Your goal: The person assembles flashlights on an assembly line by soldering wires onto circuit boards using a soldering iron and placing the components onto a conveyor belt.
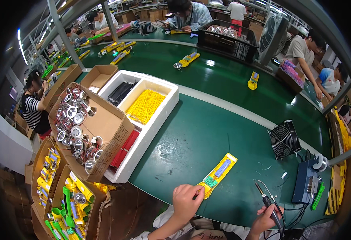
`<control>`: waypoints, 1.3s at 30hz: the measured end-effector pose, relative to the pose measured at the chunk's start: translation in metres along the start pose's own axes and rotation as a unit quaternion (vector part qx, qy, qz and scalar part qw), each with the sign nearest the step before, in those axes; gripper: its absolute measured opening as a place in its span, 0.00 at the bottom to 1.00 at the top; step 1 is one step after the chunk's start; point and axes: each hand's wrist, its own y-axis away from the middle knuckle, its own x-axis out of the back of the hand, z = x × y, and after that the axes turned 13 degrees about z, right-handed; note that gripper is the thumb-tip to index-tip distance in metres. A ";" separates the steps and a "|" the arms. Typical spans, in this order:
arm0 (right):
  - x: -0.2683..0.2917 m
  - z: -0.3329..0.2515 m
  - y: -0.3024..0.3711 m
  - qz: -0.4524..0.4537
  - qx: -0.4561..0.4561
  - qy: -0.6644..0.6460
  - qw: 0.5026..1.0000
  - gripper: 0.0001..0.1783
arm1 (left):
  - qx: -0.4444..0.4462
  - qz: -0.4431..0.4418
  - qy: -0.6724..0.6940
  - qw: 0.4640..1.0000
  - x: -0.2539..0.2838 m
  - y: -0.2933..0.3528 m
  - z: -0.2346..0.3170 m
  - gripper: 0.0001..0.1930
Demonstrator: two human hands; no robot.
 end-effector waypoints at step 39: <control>0.011 0.008 -0.033 0.044 -0.014 0.002 0.999 0.06 | -0.047 0.049 0.005 0.998 0.005 0.009 0.004 0.06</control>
